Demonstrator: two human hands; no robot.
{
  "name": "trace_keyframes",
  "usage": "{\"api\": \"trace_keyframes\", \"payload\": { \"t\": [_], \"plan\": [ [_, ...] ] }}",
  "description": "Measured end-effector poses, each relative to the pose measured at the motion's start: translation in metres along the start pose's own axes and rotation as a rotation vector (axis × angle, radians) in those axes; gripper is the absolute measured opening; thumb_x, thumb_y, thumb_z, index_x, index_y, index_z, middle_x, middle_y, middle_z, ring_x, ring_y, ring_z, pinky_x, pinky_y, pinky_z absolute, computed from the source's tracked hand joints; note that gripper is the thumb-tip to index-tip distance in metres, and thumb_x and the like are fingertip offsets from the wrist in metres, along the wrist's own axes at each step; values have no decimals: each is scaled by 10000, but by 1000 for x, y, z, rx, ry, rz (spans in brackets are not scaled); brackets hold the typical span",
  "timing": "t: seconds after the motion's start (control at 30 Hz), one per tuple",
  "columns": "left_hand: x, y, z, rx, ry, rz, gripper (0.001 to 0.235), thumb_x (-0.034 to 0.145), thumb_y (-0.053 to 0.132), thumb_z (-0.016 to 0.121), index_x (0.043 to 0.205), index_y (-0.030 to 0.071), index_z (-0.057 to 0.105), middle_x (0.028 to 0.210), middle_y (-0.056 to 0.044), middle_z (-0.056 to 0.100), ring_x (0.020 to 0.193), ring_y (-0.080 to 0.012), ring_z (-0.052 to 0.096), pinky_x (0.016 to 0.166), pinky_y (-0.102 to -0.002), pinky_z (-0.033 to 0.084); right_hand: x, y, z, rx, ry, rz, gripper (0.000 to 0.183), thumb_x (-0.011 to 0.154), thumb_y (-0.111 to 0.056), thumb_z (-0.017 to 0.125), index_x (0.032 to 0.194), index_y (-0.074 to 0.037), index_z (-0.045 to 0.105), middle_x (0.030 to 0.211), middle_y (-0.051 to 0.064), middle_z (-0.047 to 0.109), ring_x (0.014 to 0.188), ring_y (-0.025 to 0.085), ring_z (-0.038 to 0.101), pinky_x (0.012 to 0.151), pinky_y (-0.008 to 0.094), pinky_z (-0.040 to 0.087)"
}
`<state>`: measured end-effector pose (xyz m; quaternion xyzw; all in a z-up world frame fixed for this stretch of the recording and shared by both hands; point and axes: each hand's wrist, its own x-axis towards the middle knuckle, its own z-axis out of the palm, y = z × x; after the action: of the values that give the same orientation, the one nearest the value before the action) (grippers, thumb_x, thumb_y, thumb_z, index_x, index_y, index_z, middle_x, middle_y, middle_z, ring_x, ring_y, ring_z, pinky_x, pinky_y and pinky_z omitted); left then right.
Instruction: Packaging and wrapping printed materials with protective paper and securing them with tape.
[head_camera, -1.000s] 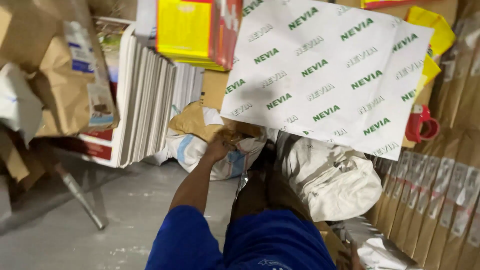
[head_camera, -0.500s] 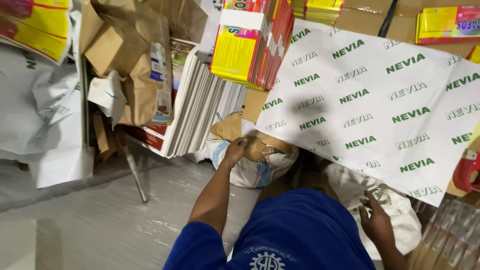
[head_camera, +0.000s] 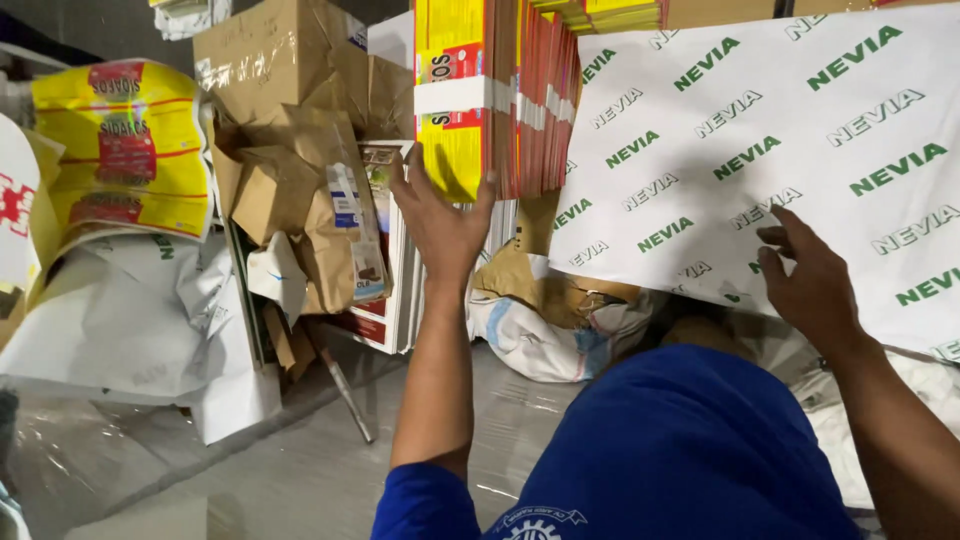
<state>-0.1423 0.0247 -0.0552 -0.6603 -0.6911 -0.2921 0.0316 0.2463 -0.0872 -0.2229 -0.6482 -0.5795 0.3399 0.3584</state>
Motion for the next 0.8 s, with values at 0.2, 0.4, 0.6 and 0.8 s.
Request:
{"api": "trace_keyframes", "payload": {
  "t": [0.2, 0.4, 0.6, 0.8],
  "plan": [
    [82, 12, 29, 165, -273, -113, 1247, 712, 510, 935, 1582, 11, 193, 1517, -429, 248, 1417, -576, 310, 1146, -565, 351, 19, 16, 29, 35, -183, 132, 592, 995, -143, 611, 1567, -105, 465, 1326, 160, 674, 1177, 312, 665, 988, 444, 536],
    [103, 6, 50, 242, -403, -315, 1244, 664, 426, 915, 1607, 76, 182, 1454, -426, 337, 1361, -551, 406, 1118, -528, 411, 34, 33, 47, 98, -271, 253, 630, 965, -169, 613, 1571, -140, 444, 1299, 125, 698, 1192, 301, 666, 974, 462, 542],
    [116, 17, 45, 270, -431, -418, 1205, 632, 440, 945, 1578, 136, 264, 1448, -301, 437, 1360, -463, 469, 1120, -518, 414, 63, 24, 53, 63, -399, 360, 605, 994, -162, 578, 1580, -157, 430, 1323, 113, 688, 1185, 307, 671, 984, 477, 541],
    [116, 24, 47, 239, -422, -435, 1208, 639, 423, 922, 1593, 128, 243, 1474, -322, 413, 1371, -476, 459, 1126, -530, 407, 91, 0, 61, 83, -438, 363, 650, 976, -169, 578, 1594, -160, 380, 1333, 108, 670, 1122, 303, 692, 971, 454, 552]
  ]
}}
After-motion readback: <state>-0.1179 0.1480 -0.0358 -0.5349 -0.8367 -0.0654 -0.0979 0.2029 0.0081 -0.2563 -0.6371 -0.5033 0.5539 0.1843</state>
